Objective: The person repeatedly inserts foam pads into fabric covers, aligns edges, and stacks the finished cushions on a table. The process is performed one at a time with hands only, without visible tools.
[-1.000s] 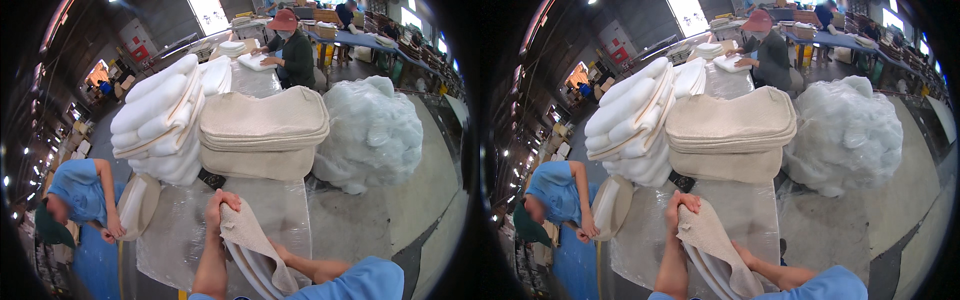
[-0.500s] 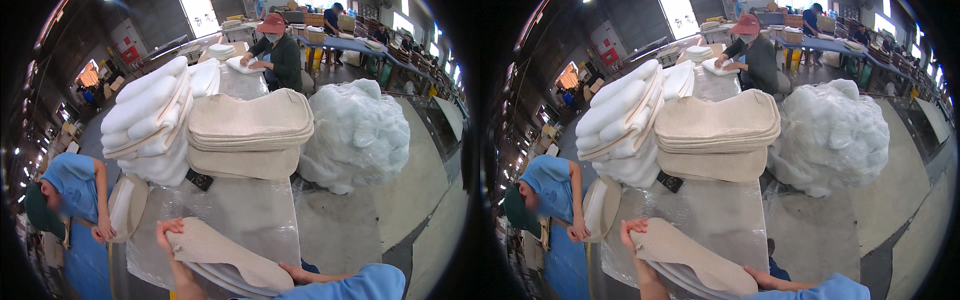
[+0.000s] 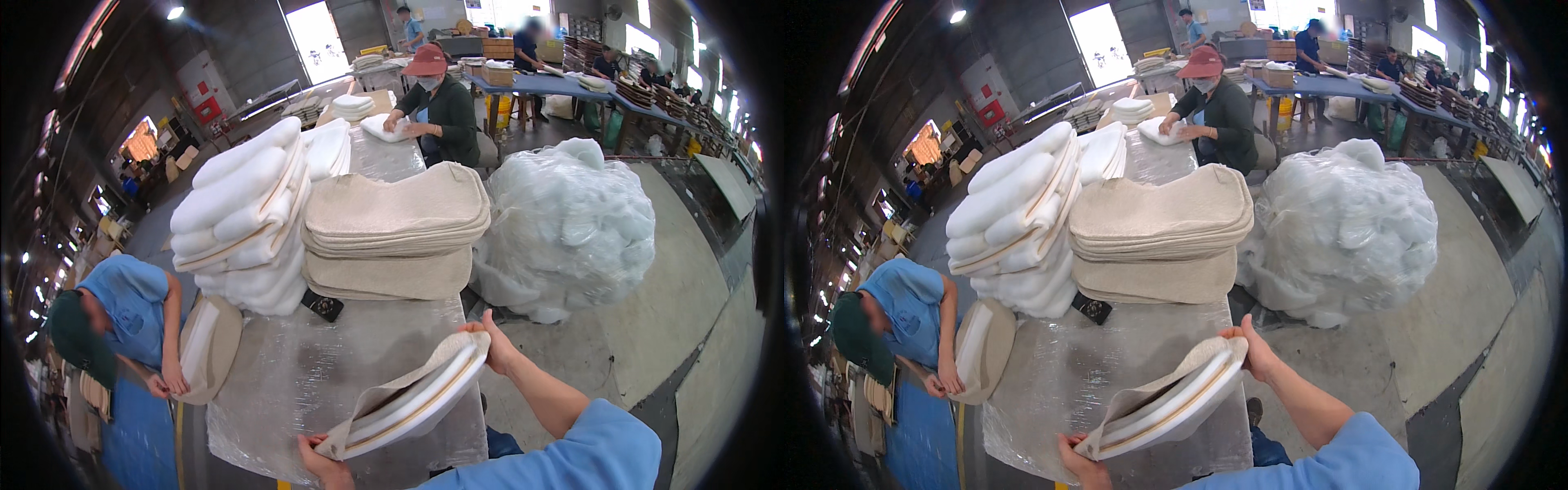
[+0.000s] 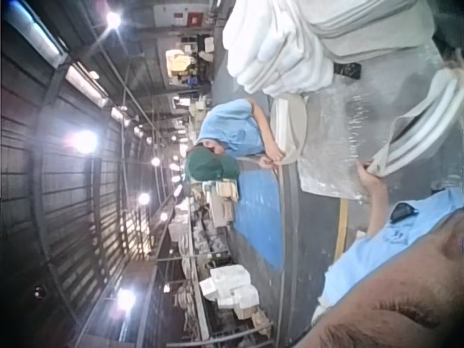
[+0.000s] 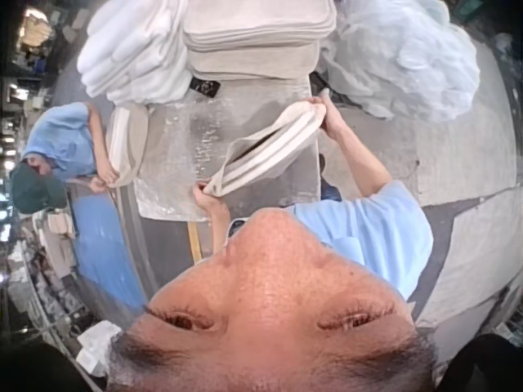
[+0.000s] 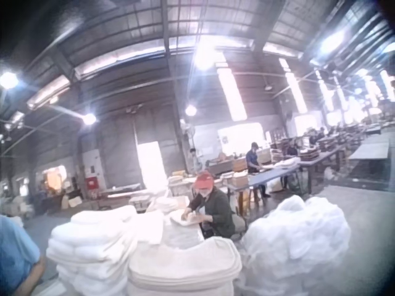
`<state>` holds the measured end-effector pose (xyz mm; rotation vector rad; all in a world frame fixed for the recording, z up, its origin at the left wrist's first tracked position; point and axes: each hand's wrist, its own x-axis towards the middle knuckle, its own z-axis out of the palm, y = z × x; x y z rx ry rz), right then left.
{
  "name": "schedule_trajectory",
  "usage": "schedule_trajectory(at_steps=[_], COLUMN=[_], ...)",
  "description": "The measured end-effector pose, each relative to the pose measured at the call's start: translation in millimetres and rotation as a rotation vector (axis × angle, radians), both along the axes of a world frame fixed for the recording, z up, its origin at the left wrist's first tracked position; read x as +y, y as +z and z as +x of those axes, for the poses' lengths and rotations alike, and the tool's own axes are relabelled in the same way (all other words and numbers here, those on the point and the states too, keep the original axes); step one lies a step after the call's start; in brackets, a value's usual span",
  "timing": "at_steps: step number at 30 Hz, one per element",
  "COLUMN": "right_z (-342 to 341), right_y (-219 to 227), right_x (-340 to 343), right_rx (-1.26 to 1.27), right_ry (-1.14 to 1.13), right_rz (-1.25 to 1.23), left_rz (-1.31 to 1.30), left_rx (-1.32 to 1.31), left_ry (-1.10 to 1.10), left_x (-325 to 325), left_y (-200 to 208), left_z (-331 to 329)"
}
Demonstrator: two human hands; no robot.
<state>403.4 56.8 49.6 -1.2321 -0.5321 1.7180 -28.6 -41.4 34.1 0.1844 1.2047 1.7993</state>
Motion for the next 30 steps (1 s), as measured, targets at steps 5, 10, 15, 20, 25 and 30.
schedule_trajectory(at_steps=[5, 10, 15, 20, 25, 30], right_z=[-9.2, -27.8, -48.0, -56.3, -55.7, -39.1], right_y=[-1.5, -13.0, -31.2, -23.0, -12.6, -19.9], right_x=[25.0, 70.8, 106.9, 115.5, 110.2, 91.3], right_rx=[-0.188, -0.319, -0.571, -0.683, -0.527, -0.322], right_ry=[-0.102, -0.059, 0.011, 0.093, 0.012, -0.049], right_rz=[-0.037, -0.033, -0.028, -0.035, 0.026, 0.117], left_rz=[-0.354, -0.165, 0.074, 0.033, -0.024, 0.016], left_rx=[0.579, 0.615, 0.756, 0.924, 0.889, 0.81], left_ry=[-0.285, -0.333, -0.441, -0.771, -1.004, -1.086], left_x=[-50.4, -82.2, -97.4, -86.0, -86.4, -78.9], left_y=[4.5, -12.3, -26.1, 54.7, 50.6, 64.4], left_z=[24.2, 83.6, 118.5, 131.2, 137.7, 157.6])
